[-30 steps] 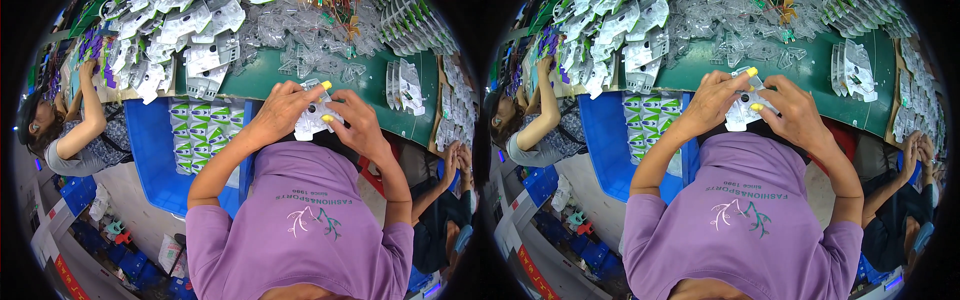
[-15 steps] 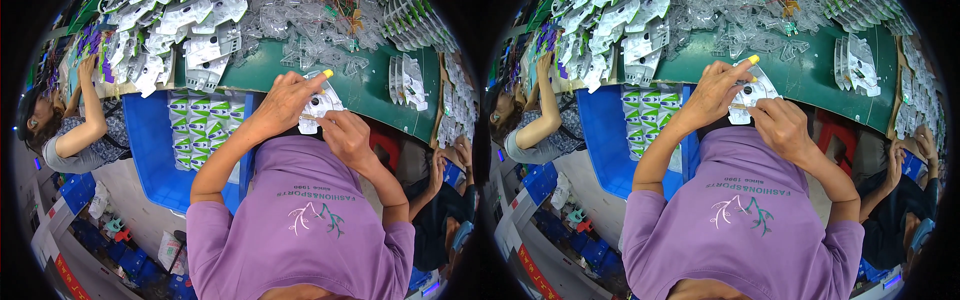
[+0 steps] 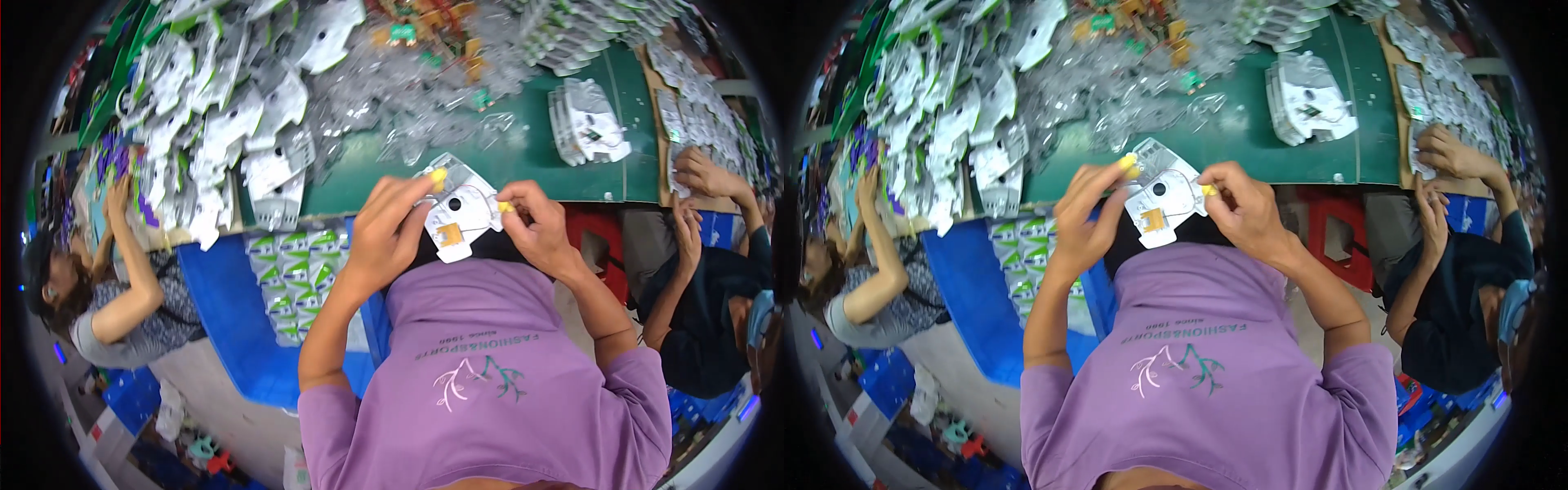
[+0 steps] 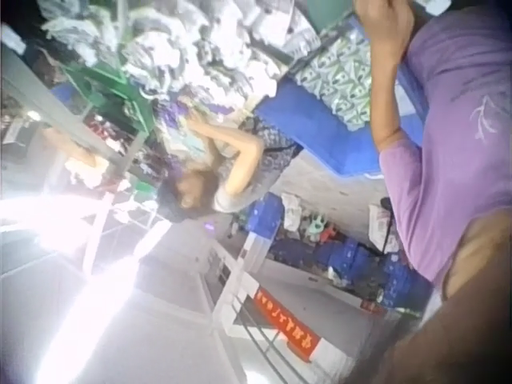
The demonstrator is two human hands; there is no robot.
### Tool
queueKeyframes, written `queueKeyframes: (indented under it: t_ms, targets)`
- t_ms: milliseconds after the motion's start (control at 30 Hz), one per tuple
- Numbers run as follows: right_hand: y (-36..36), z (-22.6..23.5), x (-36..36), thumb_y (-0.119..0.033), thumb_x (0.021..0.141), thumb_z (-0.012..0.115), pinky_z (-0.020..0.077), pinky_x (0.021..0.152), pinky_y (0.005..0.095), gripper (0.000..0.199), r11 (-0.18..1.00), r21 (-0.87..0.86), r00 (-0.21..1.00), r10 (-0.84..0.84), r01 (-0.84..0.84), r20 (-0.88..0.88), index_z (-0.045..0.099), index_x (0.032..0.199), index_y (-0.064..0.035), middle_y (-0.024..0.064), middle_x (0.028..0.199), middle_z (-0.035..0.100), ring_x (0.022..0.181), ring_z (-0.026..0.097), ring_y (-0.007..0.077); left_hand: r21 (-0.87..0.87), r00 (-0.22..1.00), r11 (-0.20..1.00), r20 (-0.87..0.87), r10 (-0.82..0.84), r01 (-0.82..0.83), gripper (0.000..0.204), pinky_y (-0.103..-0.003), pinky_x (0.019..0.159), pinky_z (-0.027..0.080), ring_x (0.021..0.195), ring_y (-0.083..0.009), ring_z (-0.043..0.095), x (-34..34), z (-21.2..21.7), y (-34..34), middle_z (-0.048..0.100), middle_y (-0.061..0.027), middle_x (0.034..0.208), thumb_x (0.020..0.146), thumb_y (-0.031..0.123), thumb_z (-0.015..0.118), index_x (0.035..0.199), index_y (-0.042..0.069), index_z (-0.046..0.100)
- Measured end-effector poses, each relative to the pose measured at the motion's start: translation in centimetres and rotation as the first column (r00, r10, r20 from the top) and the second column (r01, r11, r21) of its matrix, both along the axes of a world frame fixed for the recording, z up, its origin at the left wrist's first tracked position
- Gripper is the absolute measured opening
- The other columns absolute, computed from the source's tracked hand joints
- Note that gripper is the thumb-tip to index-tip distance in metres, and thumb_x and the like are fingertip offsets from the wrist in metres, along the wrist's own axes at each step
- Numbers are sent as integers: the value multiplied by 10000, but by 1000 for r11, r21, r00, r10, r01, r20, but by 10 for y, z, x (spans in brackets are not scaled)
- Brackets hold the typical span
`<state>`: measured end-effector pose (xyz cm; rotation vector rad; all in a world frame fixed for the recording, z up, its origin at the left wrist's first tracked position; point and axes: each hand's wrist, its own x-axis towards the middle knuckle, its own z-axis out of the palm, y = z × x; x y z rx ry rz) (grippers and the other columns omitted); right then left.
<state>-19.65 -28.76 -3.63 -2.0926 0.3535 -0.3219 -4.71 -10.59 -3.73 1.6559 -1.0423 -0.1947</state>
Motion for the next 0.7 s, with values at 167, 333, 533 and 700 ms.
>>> queueKeyframes:
  t_ms: [167, 333, 533, 700]
  targets:
    - [-69, 29, -35, 61, 833, 516, 415, 598, 165, 162, 907, -50, 898, -404, 418, 177, 543, 980, -3, 7, 798, 573, 682, 522, 19, -357, 996, 934, -80, -48, 17, 201, -329, 558, 489, 681, -251, 606, -13, 94, 7, 632, -102, 829, 694, -89, 685, 861, -1, 617]
    - [-127, 36, -38, 35, 858, 510, 331, 503, 156, 159, 853, 177, 839, -517, 490, 167, 528, 1013, 10, -4, 751, 553, 584, 452, 16, -927, 761, 376, -251, -598, -10, 278, -333, 553, 512, 749, -240, 546, -40, 152, 3, 555, -106, 853, 778, 37, 692, 1023, 97, 574]
    - [-138, 16, -37, 13, 861, 533, 309, 468, 163, 183, 809, 212, 786, -585, 548, 202, 542, 1044, 9, -31, 665, 525, 538, 427, 17, -936, 421, 339, -348, -838, -100, 237, -255, 707, 565, 893, -136, 587, -31, 198, -8, 586, 12, 946, 823, -18, 617, 1010, 125, 639]
    - [-109, 30, -29, 21, 836, 584, 302, 481, 155, 236, 793, -24, 730, -548, 608, 409, 588, 1072, 8, -58, 620, 469, 536, 399, 8, -907, 397, 414, -410, -821, -80, 162, -264, 717, 561, 920, -157, 596, -32, 208, 5, 591, -18, 945, 862, 9, 573, 973, 111, 632]
